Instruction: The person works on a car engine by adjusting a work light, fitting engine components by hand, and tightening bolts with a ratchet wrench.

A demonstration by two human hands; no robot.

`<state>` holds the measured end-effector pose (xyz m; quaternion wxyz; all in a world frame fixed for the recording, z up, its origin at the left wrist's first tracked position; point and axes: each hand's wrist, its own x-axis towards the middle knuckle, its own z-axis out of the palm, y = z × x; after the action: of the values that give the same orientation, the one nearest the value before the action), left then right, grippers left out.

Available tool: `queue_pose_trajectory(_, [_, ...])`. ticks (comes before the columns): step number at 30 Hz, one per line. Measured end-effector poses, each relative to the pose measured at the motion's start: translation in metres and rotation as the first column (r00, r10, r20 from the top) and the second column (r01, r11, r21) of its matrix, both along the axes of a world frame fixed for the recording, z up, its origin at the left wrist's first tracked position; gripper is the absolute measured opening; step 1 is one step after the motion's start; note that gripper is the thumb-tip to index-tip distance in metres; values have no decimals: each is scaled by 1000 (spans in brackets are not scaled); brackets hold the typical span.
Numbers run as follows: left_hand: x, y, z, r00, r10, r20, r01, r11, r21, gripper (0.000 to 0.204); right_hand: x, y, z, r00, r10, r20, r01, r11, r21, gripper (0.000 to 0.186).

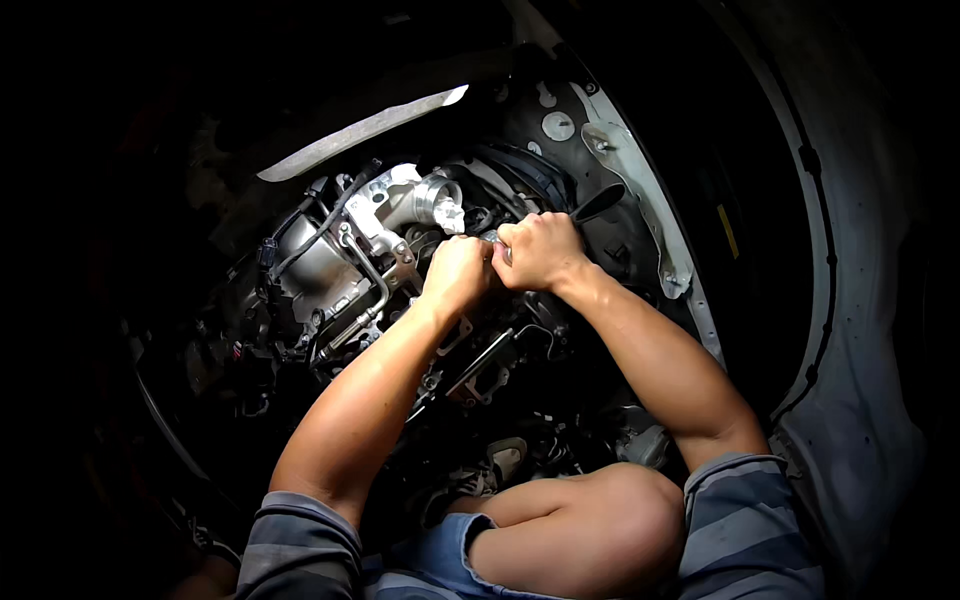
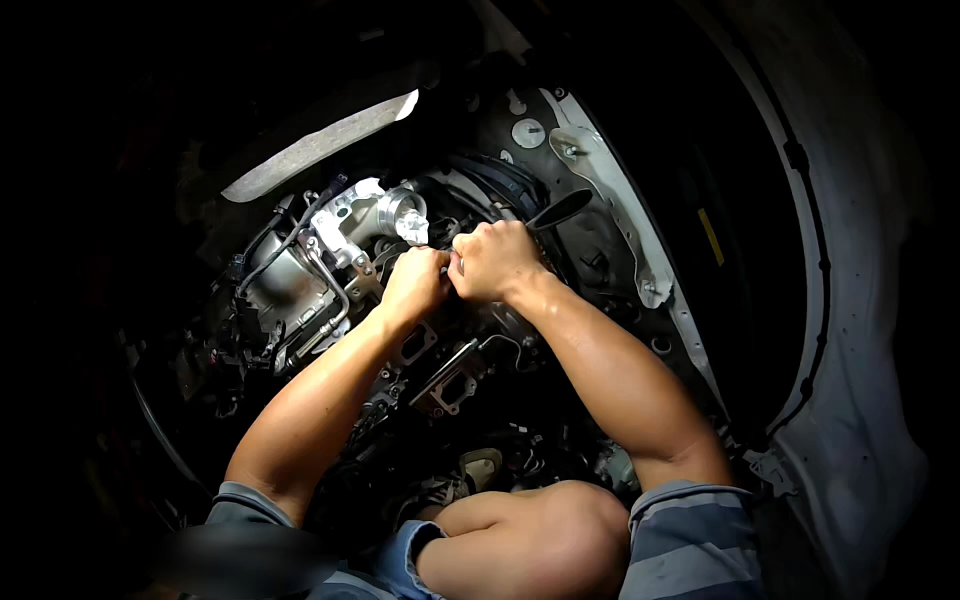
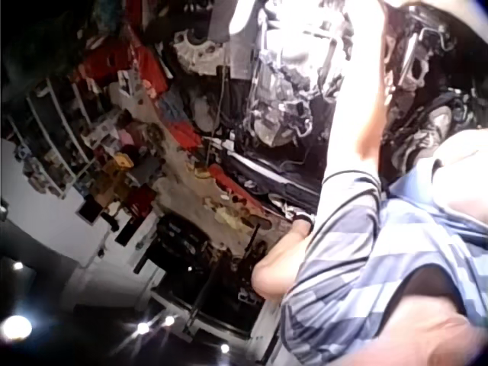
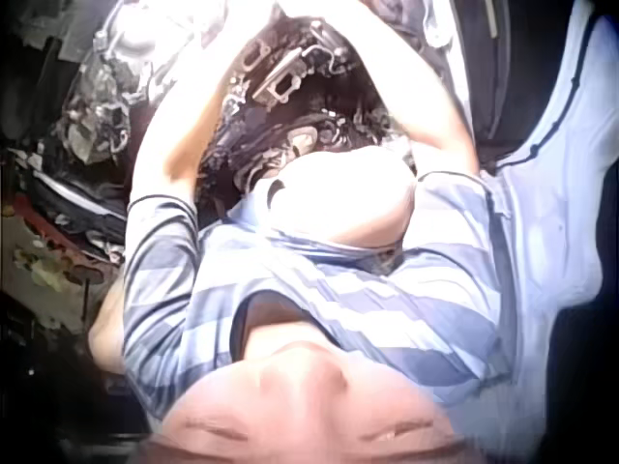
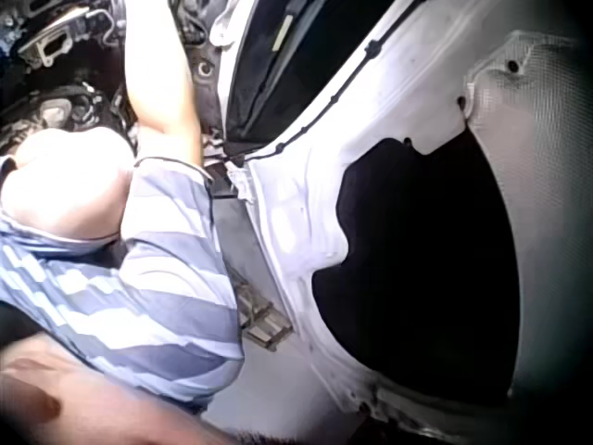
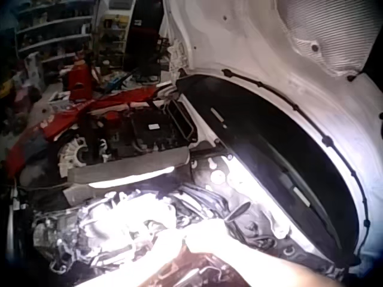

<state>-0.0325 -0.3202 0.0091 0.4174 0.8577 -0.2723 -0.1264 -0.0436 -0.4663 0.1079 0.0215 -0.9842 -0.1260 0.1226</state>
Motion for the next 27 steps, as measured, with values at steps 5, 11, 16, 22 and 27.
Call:
queue_pose_trajectory(5, [0,1,8,998,39,46,-35,996,-78,16,-1,21,16,950,-304,-72,295,949,-114,30])
queue_pose_trajectory(11, [-3,-3,1,996,-8,-85,8,1000,-2,16,1,11,18,966,-229,-117,225,973,-41,31])
queue_pose_trajectory(16, [-14,3,22,960,-219,174,248,955,-162,21,-33,-1,61,971,-158,-179,161,987,3,29])
queue_pose_trajectory(22, [-66,-19,7,988,-156,17,157,977,-145,22,-75,-19,35,906,-340,-252,356,934,17,32])
queue_pose_trajectory(27, [-69,-28,-11,995,-100,9,100,972,-213,20,-77,-15,24,871,-420,-256,432,902,-13,33])
